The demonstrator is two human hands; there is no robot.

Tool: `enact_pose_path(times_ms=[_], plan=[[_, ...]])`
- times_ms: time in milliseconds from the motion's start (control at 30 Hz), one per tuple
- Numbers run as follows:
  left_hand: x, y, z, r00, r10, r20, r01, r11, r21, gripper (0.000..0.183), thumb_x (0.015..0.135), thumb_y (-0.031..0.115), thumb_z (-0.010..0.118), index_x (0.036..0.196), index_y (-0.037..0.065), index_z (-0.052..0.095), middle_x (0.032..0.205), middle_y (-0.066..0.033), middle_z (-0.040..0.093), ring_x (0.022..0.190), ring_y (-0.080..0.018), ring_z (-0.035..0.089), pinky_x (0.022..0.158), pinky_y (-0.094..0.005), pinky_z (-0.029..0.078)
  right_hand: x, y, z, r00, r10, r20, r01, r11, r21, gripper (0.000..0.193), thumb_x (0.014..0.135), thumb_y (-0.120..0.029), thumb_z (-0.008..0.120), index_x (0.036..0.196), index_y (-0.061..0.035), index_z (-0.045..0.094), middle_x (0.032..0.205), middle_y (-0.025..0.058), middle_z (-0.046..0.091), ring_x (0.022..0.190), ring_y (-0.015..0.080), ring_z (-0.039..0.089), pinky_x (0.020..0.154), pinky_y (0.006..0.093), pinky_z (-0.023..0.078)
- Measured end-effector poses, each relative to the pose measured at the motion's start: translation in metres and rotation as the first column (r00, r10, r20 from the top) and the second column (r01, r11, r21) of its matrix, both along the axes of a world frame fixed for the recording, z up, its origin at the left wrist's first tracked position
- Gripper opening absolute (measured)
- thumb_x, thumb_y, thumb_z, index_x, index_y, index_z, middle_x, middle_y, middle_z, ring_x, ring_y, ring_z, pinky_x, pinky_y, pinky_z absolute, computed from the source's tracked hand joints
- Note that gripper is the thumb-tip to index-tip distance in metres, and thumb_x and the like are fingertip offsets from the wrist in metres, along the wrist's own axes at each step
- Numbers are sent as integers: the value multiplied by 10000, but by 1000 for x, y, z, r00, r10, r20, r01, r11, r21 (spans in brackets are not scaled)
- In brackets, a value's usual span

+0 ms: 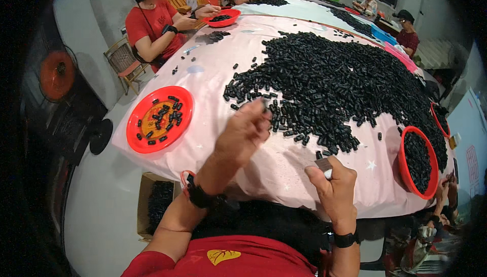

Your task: Sorting or inspecting small black plastic components at a production table.

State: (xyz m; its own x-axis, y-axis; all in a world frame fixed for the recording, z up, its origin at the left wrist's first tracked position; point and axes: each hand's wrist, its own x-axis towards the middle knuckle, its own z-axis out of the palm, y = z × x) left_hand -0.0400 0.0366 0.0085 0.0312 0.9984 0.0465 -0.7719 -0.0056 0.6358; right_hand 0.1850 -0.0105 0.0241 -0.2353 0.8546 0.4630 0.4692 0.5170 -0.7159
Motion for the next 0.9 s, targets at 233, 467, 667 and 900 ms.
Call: enact_pose_path(times_ms=[233,467,667,900], plan=[[-148,9,-5,737,567,368,-569,814,-115,124,922,133,535,838,48,570,694,-39,576,558,-108,491,483,-246,373,-3,2,4,998,-66,3,66,995,-74,240,843,-204,687,759,8,614,551,42,554,504,77,455,472,262,383],[-186,5,-12,496,624,603,-516,771,-373,302,959,284,482,875,-2,533,640,-11,480,584,-138,459,521,-263,368,0,6,-2,997,-75,-33,73,996,-54,223,854,-192,678,790,14,624,551,37,543,513,60,425,464,256,364],[-85,11,7,877,239,-417,-284,958,-48,199,851,172,634,1028,81,642,762,20,609,613,-50,508,549,-197,389,2,8,0,994,-105,-12,104,993,-62,227,860,-198,674,790,14,631,547,41,552,498,54,425,451,252,357],[-14,13,-42,138,89,-986,-18,996,88,227,771,148,703,936,6,639,773,-62,610,725,-133,587,613,-278,468,3,10,-3,991,-133,-32,130,988,-78,235,859,-207,676,801,19,642,539,55,556,475,49,414,437,259,346]])
